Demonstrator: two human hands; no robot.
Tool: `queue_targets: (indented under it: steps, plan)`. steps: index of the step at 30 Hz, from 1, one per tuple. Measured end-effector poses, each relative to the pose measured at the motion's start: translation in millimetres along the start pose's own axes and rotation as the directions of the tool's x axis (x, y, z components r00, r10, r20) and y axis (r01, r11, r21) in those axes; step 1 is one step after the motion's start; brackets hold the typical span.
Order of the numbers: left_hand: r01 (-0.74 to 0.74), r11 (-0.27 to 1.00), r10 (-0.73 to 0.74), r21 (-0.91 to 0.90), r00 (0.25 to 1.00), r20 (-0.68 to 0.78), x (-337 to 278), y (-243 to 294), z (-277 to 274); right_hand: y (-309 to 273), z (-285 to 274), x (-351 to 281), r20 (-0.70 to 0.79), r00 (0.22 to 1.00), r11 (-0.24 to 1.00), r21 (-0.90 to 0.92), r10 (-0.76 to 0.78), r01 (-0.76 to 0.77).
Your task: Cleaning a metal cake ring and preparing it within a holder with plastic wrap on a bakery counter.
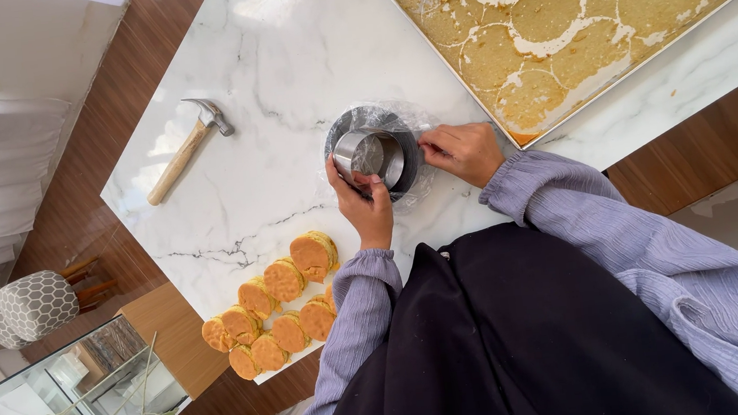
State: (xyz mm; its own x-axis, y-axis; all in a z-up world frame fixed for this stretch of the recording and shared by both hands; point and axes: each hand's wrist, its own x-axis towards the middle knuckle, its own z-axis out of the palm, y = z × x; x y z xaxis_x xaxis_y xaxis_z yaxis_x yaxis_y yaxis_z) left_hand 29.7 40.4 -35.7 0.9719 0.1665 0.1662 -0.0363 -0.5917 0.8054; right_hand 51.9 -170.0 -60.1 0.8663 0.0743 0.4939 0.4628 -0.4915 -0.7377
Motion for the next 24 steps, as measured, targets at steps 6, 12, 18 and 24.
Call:
queue_targets:
  steps: [6,12,18,24]
  plan:
    - [0.020,1.000,-0.020,-0.012,1.000,0.007,-2,-3,1,0,4,0,-0.020,1.000,1.000,0.015,-0.011,0.011]
    - [0.016,1.000,-0.016,-0.019,1.000,0.007,-2,-4,0,4,7,-5,-0.008,0.999,0.999,0.033,0.041,-0.041]
    - [0.023,0.999,-0.023,-0.033,1.000,0.012,-3,-2,1,7,3,-9,0.007,0.985,0.965,0.199,0.172,-0.170]
    - [0.025,0.999,-0.024,-0.032,1.000,0.013,-2,-3,1,6,1,-9,-0.009,0.999,0.994,0.101,0.031,-0.030]
